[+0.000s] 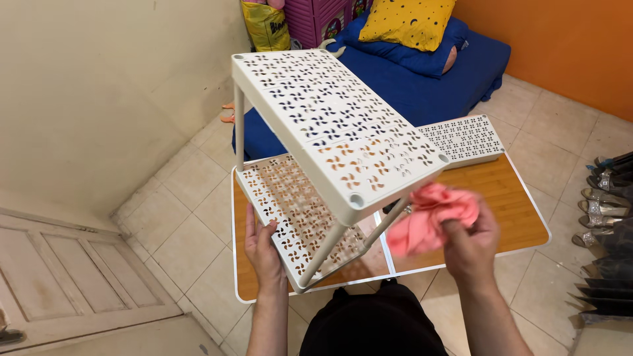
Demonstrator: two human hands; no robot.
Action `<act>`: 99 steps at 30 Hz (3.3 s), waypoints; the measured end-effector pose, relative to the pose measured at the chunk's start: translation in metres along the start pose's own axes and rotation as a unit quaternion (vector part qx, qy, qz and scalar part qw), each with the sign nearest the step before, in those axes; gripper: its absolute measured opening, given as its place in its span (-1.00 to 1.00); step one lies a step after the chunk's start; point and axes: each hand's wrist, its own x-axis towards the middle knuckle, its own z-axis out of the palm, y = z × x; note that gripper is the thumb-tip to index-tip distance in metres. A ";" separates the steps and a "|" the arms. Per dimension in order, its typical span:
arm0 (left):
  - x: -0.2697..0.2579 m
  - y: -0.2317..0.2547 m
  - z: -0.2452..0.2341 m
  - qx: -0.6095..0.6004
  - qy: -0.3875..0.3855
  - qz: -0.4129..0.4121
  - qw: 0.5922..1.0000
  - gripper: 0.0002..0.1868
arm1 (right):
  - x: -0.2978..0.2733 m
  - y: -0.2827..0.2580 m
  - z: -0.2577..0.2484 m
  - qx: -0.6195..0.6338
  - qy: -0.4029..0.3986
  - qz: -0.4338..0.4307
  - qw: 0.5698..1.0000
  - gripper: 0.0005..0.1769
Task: The person assembles a white plastic shelving unit on a wooden table. They connect frame pieces, wipe surfaces with a pink cloth, and attach small plastic fasteners to the perforated panels. The person handles multiple panels and rods, then wipes a rod with the cloth.
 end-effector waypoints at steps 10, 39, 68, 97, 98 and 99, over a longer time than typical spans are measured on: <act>-0.002 0.003 0.013 -0.019 0.018 -0.042 0.999 -0.20 | 0.018 -0.028 0.027 0.015 0.016 0.004 1.000 -0.36; -0.036 0.001 0.181 0.620 -0.287 0.290 0.670 -0.27 | 0.083 0.044 0.005 -0.359 -0.256 0.025 0.897 -0.79; -0.006 0.063 0.116 0.625 -0.184 0.269 0.710 -0.28 | 0.036 0.051 0.020 -0.392 -0.387 0.292 0.782 -0.68; -0.049 -0.003 0.038 -0.066 -0.166 -0.150 0.972 -0.16 | -0.023 0.045 0.085 -0.112 -0.212 0.170 0.956 -0.60; -0.046 -0.004 0.040 -0.146 -0.146 -0.157 0.966 -0.10 | -0.024 0.041 0.085 -0.126 -0.237 0.178 0.947 -0.60; -0.044 -0.005 0.041 -0.138 -0.120 -0.156 0.971 -0.14 | -0.025 0.038 0.085 -0.140 -0.262 0.186 0.936 -0.59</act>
